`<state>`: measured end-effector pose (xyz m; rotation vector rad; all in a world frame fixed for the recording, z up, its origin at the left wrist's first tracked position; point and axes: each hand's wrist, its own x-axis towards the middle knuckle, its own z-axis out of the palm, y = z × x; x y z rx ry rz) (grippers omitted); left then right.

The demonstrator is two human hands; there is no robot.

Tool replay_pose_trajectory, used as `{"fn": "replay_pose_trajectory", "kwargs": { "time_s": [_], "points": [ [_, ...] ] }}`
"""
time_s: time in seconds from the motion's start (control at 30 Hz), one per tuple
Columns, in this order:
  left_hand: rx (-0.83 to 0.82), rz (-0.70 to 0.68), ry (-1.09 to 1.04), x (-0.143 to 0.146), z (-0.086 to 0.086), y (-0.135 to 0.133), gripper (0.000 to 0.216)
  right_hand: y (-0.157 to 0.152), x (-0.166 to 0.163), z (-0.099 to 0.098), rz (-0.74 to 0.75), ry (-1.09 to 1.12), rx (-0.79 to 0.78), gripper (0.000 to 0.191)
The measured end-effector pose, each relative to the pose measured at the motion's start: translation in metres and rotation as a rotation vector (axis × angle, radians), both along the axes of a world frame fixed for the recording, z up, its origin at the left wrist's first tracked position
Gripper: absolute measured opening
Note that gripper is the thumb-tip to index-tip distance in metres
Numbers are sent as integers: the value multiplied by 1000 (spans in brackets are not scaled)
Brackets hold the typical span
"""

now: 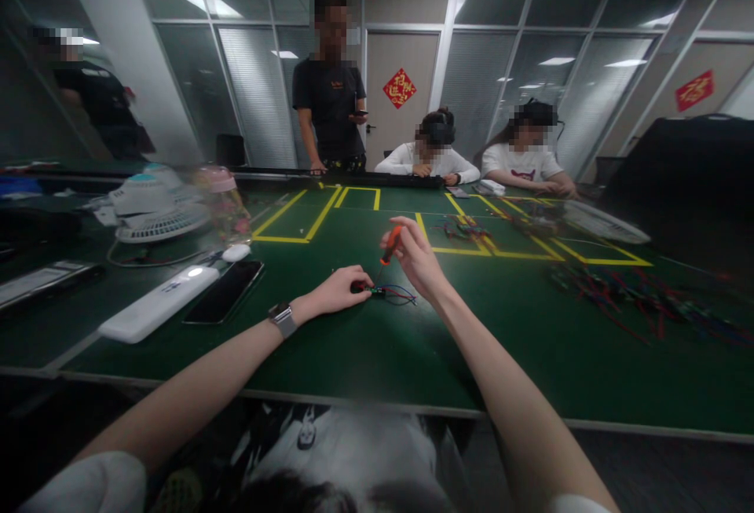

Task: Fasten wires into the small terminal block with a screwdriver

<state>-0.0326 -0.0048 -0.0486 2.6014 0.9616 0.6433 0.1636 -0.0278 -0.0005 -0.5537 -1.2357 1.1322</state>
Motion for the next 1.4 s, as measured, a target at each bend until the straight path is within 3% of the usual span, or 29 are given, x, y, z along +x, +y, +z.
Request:
{"fn": "replay_pose_trajectory", "kwargs": {
  "time_s": [0.37, 0.77, 0.97, 1.4],
  "points": [
    [-10, -7, -20, 0, -3, 2, 17, 1, 3, 0, -33, 45, 10, 20],
    [-20, -10, -18, 0, -1, 1, 17, 2, 3, 0, 45, 94, -63, 24],
    [-10, 1, -8, 0, -1, 1, 17, 3, 4, 0, -34, 70, -38, 25],
    [-12, -1, -4, 1, 1, 0, 16, 3, 4, -2, -29, 65, -16, 22]
  ]
}}
